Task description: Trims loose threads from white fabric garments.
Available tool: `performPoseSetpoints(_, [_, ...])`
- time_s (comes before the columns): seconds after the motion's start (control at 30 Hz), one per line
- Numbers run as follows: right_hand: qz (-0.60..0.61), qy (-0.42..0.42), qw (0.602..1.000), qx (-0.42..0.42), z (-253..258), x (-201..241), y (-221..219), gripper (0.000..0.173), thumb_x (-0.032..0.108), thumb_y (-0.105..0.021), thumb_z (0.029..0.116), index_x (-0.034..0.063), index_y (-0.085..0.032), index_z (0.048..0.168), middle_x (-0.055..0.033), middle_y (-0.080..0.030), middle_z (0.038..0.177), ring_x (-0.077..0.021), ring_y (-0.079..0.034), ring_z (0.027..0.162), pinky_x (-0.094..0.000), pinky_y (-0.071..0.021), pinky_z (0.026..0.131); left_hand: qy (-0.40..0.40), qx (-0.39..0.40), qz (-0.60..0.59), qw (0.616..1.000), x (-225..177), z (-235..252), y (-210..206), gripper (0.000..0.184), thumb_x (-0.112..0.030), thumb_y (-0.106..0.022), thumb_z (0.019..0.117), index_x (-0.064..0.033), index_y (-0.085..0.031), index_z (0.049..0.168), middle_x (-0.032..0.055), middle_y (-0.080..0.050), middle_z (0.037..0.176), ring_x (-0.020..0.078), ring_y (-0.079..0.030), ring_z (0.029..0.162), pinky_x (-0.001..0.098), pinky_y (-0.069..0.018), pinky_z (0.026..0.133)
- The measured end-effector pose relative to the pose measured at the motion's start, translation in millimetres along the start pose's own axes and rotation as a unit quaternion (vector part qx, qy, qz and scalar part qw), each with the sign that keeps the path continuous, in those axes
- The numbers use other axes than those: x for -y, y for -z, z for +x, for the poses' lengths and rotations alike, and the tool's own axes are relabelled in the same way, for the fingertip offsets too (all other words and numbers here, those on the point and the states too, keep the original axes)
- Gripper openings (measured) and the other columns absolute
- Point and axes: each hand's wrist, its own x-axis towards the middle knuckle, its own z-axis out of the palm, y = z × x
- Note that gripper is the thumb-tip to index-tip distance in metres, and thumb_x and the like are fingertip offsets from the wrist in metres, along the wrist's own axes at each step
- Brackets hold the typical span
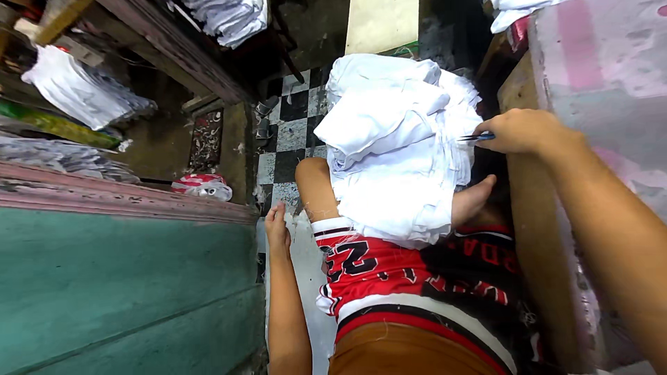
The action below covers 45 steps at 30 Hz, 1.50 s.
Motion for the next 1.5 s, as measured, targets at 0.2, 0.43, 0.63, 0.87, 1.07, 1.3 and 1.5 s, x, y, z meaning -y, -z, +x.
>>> performPoseSetpoints(0.2, [0.035, 0.022, 0.999, -0.032, -1, -1, -2, 0.023, 0.017, -0.062, 0.1039, 0.0046, -0.072, 0.120, -0.0310, -0.069, 0.111, -0.0547, -0.063, 0.109, -0.0733, -0.0462, 0.086, -0.266, 0.023, 0.284, 0.921, -26, -12, 21, 0.055, -0.016, -0.073, 0.0920, -0.0043, -0.058, 0.143, 0.0360, -0.004, 0.165, 0.0557, -0.012, 0.151, 0.0658, -0.0234, 0.118])
performPoseSetpoints(0.43, [0.107, 0.220, 0.964, -0.107, -16, 65, -19, 0.014, 0.015, -0.067, 0.0990, 0.0031, -0.073, 0.102, -0.0210, -0.069, 0.082, -0.0436, -0.068, 0.081, -0.0646, -0.0508, 0.070, -0.256, 0.210, 0.384, 0.862, -51, -76, -53, 0.041, -0.033, -0.082, 0.0864, -0.0009, -0.076, 0.111, 0.0228, -0.071, 0.110, 0.0451, -0.060, 0.114, 0.0634, -0.0439, 0.101])
performPoseSetpoints(0.63, [0.074, 0.317, 0.943, -0.068, -32, 106, -40, 0.009, 0.013, -0.067, 0.0950, 0.0054, -0.071, 0.092, -0.0129, -0.064, 0.069, -0.0346, -0.066, 0.069, -0.0533, -0.0473, 0.059, -0.214, 0.249, 0.377, 0.866, -58, -96, -52, 0.020, -0.013, -0.067, 0.0974, 0.0054, -0.075, 0.096, 0.0197, -0.072, 0.089, 0.0328, -0.069, 0.087, 0.0528, -0.0531, 0.085])
performPoseSetpoints(0.87, [0.071, 0.354, 0.930, -0.070, -42, 122, -51, 0.009, 0.013, -0.068, 0.0935, 0.0049, -0.070, 0.089, -0.0119, -0.063, 0.068, -0.0332, -0.065, 0.068, -0.0514, -0.0471, 0.059, -0.099, 0.314, 0.524, 0.785, -82, -87, 11, 0.027, -0.019, -0.062, 0.1018, 0.0055, -0.074, 0.101, 0.0238, -0.072, 0.096, 0.0395, -0.068, 0.097, 0.0598, -0.0492, 0.092])
performPoseSetpoints(1.07, [0.042, 0.358, 0.932, -0.044, -40, 124, -49, 0.011, 0.014, -0.067, 0.0960, 0.0035, -0.069, 0.092, -0.0136, -0.064, 0.071, -0.0348, -0.067, 0.072, -0.0511, -0.0478, 0.061, -0.110, 0.216, 0.534, 0.810, -92, -83, 18, 0.053, -0.016, -0.080, 0.0885, 0.0041, -0.063, 0.134, 0.0381, -0.042, 0.148, 0.0587, -0.040, 0.134, 0.0685, -0.0353, 0.108])
performPoseSetpoints(1.3, [0.044, 0.365, 0.927, -0.070, -39, 127, -46, 0.014, 0.019, -0.071, 0.0934, 0.0056, -0.070, 0.088, -0.0100, -0.063, 0.066, -0.0309, -0.066, 0.066, -0.0494, -0.0475, 0.057, -0.126, 0.325, 0.300, 0.888, -66, -70, -50, 0.031, -0.014, -0.072, 0.0954, 0.0056, -0.068, 0.120, 0.0167, -0.073, 0.097, 0.0245, -0.070, 0.084, 0.0455, -0.0576, 0.083])
performPoseSetpoints(1.5, [0.063, 0.392, 0.916, -0.056, -22, 156, -44, 0.025, 0.027, -0.070, 0.0956, 0.0033, -0.070, 0.090, -0.0128, -0.064, 0.069, -0.0332, -0.066, 0.069, -0.0514, -0.0476, 0.060, 0.004, 0.299, 0.246, 0.922, -71, -66, -57, 0.013, -0.006, -0.074, 0.0930, 0.0052, -0.071, 0.099, 0.0039, -0.066, 0.071, 0.0063, -0.061, 0.059, 0.0250, -0.0559, 0.065])
